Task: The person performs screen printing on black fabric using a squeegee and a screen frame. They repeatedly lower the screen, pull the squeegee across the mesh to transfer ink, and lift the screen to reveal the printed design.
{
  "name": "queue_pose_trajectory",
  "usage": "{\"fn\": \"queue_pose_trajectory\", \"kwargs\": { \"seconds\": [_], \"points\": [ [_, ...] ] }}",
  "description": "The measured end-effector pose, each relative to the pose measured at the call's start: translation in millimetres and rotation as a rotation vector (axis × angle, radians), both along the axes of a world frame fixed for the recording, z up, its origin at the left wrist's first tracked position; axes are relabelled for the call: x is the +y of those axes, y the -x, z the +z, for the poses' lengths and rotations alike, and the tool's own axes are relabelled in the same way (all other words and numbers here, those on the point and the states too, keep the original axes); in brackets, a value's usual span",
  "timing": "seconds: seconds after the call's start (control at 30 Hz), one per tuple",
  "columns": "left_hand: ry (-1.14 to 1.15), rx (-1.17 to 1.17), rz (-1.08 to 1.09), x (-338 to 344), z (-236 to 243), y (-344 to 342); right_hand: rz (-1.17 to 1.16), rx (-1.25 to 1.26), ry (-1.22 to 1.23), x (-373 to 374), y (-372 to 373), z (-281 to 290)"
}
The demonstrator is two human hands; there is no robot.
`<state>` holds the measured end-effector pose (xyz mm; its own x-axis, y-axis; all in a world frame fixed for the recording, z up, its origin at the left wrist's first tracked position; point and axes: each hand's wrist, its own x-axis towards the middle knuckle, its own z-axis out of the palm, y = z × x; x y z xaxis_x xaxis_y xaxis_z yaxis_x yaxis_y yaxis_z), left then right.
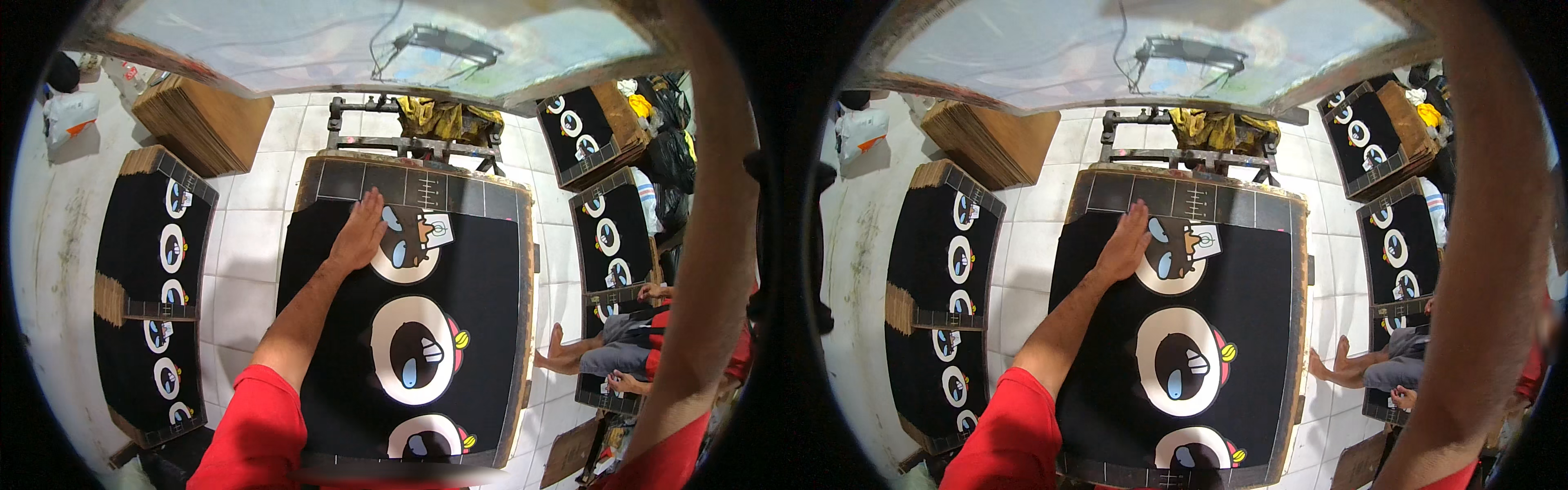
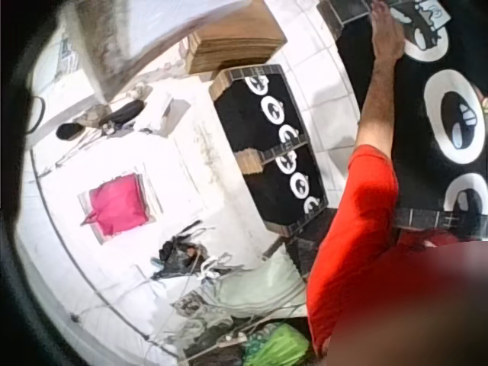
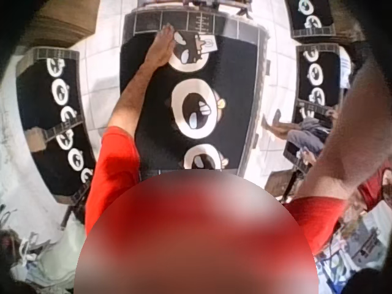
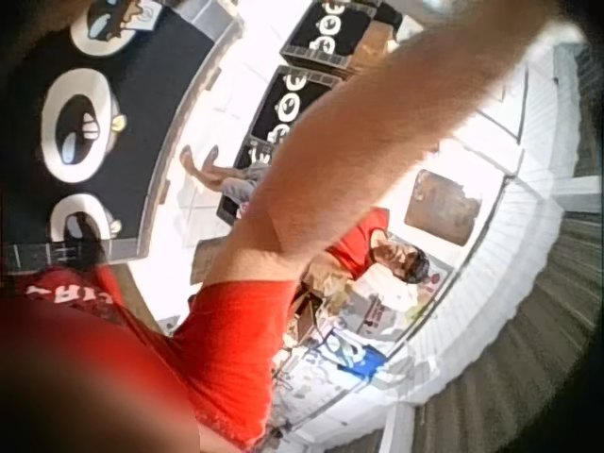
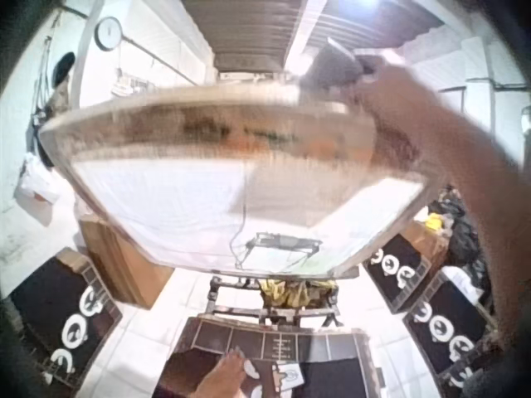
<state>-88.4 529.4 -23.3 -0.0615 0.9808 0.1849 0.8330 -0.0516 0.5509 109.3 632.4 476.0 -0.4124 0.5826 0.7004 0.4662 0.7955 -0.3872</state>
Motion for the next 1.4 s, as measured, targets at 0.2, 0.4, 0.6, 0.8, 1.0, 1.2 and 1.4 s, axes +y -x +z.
{"fn": "queue_pose_trajectory", "kwargs": {
  "seconds": [0.2,0.4,0.6,0.8,1.0,1.2,1.4],
  "points": [
    [-0.673,-0.47,0.452,-85.1,115.6,6.1,-0.078,0.094,-0.187,-29.8,-16.4,-20.6],
    [-1.159,-1.539,0.534,-282.1,260.4,-4.7,-0.059,0.039,-0.279,-143.5,-84.9,-167.2],
    [-0.416,-1.806,1.08,-361.1,154.2,6.9,-0.022,0.015,-0.014,-247.2,-118.2,-318.5],
    [-0.217,-1.564,1.227,-379.4,22.7,14.9,-0.018,-0.276,0.187,-229.5,-115.6,-368.9],
    [-0.156,-1.46,1.302,-375.9,12.8,14.4,0.03,-0.373,0.235,-181.9,-81.6,-376.0],
    [-0.185,-1.344,1.307,-365.7,14.7,2.5,0.057,-0.413,0.285,-155.5,-59.3,-383.7],
    [-0.29,-1.067,1.479,-351.3,2.0,-15.9,0.082,-0.443,0.235,-128.4,-45.1,-396.9]
  ]
}}
